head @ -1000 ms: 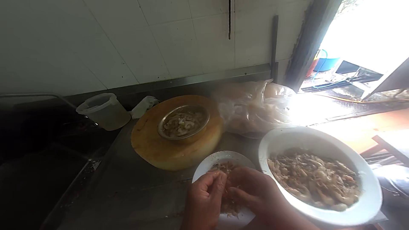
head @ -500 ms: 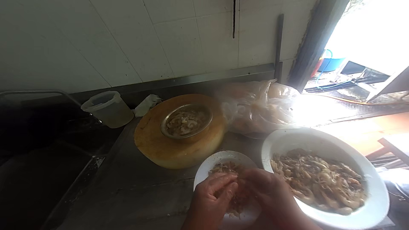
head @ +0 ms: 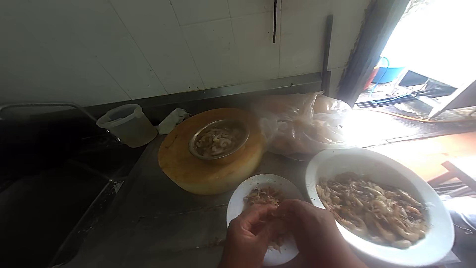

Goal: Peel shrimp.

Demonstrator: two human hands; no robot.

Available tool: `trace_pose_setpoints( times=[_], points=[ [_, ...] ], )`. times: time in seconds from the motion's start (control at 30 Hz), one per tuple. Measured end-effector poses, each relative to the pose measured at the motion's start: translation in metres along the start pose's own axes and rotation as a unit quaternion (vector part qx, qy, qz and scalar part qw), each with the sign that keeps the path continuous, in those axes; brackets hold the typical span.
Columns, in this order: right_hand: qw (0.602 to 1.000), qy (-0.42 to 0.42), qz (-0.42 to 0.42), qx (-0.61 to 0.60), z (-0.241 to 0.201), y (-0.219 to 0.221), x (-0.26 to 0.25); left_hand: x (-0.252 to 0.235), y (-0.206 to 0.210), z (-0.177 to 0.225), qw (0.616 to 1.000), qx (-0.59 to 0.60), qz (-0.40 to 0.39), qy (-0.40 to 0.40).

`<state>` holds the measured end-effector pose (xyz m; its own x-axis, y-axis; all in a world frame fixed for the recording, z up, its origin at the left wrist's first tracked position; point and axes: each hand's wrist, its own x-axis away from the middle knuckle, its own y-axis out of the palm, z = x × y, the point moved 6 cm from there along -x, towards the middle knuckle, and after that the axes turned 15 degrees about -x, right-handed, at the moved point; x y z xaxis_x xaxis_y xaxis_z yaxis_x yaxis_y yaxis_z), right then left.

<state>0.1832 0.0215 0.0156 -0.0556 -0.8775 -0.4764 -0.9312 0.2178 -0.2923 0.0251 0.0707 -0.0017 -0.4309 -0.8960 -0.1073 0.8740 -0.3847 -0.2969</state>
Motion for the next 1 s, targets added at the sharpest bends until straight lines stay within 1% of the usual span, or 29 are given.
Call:
trace_pose_setpoints(
  times=[0.1, 0.23, 0.47, 0.53, 0.57, 0.63, 0.67, 0.73, 0.8, 0.87, 0.93, 1.0],
  points=[
    [1.0, 0.01, 0.023, 0.005, 0.0, 0.004, 0.003, 0.003, 0.001, 0.002, 0.999, -0.024, 0.021, 0.02],
    [0.999, 0.021, 0.048, 0.002, -0.001, 0.007, 0.004, 0.005, 0.0, 0.005, 0.999, -0.023, 0.038, 0.019],
    [0.99, 0.074, 0.079, -0.086, 0.01, -0.003, 0.001, 0.003, -0.015, 0.01, 0.997, 0.054, 0.041, 0.02],
    [0.994, 0.057, 0.073, -0.056, 0.01, -0.007, 0.0, 0.002, -0.02, 0.011, 0.997, 0.049, 0.045, 0.023],
    [0.997, 0.043, 0.053, -0.033, 0.009, -0.008, -0.001, 0.002, -0.022, 0.012, 0.998, 0.037, 0.05, 0.026],
    [0.999, 0.031, -0.011, 0.014, 0.009, -0.005, -0.002, 0.001, -0.025, 0.013, 0.997, -0.004, 0.064, 0.037],
    [0.999, 0.028, -0.024, 0.03, 0.009, -0.003, -0.001, 0.002, -0.026, 0.014, 0.995, -0.039, 0.074, 0.05],
    [0.999, 0.025, -0.023, 0.028, 0.006, -0.001, -0.003, 0.002, -0.027, 0.018, 0.982, -0.14, 0.092, 0.091],
    [0.998, 0.035, -0.053, -0.013, 0.001, 0.001, -0.008, 0.003, -0.025, 0.025, 0.956, -0.243, 0.108, 0.127],
    [0.993, 0.053, -0.092, -0.048, -0.001, 0.003, -0.012, 0.005, -0.021, 0.033, 0.926, -0.321, 0.123, 0.156],
    [0.991, 0.056, -0.109, -0.047, -0.002, 0.003, -0.016, 0.007, -0.018, 0.04, 0.897, -0.374, 0.135, 0.194],
    [0.992, 0.047, -0.112, -0.034, -0.004, 0.002, -0.019, 0.008, -0.015, 0.044, 0.881, -0.396, 0.137, 0.22]
  ],
)
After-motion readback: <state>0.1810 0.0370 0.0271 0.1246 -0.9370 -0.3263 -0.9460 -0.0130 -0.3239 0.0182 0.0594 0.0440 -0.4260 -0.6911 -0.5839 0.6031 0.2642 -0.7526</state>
